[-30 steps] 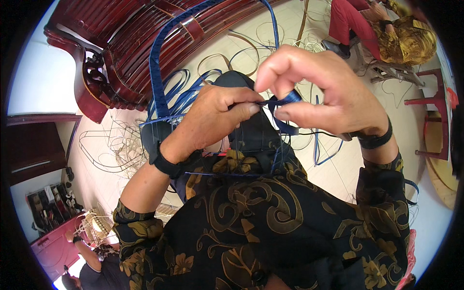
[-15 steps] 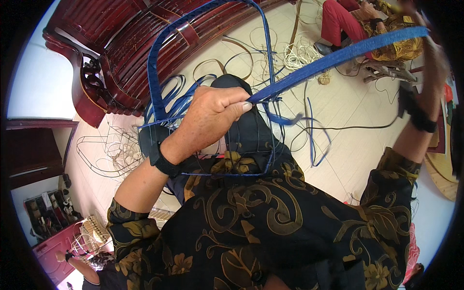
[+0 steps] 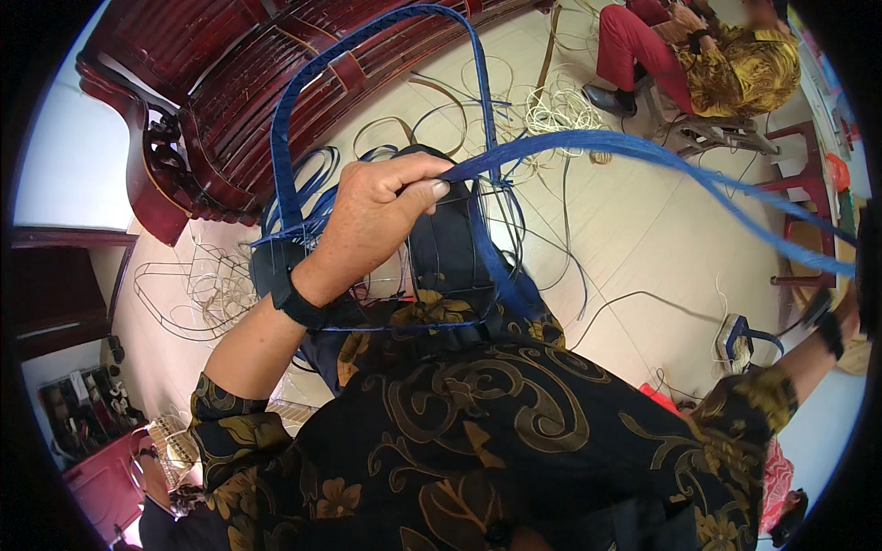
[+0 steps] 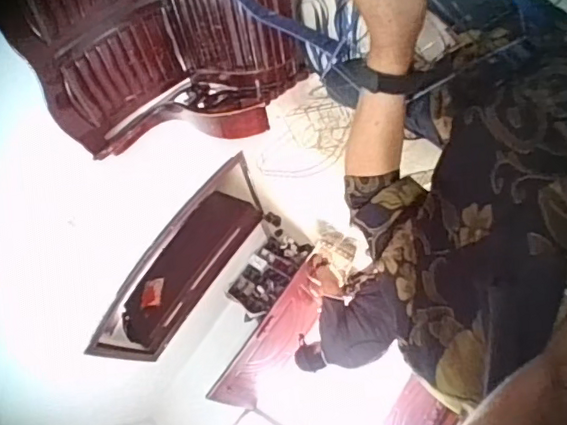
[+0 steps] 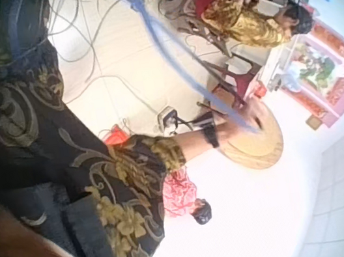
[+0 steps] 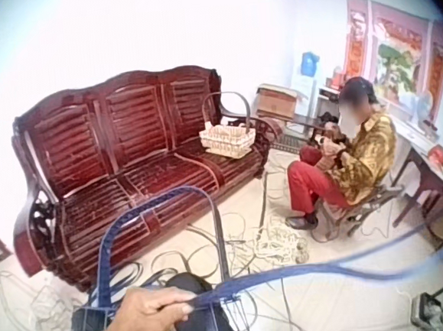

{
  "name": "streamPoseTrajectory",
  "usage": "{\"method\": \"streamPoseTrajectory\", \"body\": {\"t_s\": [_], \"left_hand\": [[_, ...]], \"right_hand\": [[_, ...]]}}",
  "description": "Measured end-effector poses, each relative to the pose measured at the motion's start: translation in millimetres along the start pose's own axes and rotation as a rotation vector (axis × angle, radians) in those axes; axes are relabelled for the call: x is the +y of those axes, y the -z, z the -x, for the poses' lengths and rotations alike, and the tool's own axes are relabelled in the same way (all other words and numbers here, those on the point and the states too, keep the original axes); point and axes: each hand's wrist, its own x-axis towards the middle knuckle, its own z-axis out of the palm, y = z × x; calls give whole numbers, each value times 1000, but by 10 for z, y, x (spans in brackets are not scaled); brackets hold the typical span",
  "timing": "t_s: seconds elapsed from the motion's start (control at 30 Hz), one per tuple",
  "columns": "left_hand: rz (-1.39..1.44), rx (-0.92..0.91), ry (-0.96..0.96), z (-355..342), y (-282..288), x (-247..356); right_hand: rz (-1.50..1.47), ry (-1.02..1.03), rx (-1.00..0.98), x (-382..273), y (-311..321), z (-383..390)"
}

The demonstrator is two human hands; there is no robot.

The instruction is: The person weaves blue plastic straps around a wire basket frame, pulling the straps through the wire mesh and wrapping them around the frame edges.

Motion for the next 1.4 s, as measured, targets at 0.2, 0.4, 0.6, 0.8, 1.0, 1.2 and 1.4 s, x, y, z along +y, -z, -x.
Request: {"method": "streamPoseTrajectory", "body": {"t_s": [0.2,0.4,0.6,0.8,1.0,1.2,1.4], "left_hand": [[25,33,-106,51,-81,-29],[-148,103,-263,90,-141,-29],[-258,151,-269,159,-163,23],[-271,177,-202,206,-190,87],[-211,203,-170,218,-220,112],[-191,124,-29,182,-192,193],[-130,156,-67,172,-178,103]], "right_hand": [[342,-292,-744,-841,-2034,514],[-251,204,-576,-1756,-3428,-57],[-534,499,-698,-2428,-4450,-333],[-544,639,-833,-2466,-4601,-417],[-620,505,-1047,-2491,-4485,-495],[-653,454,-703,-2386,-4580,-371],[-282,1,289,-1504,-3541,-705]]}}
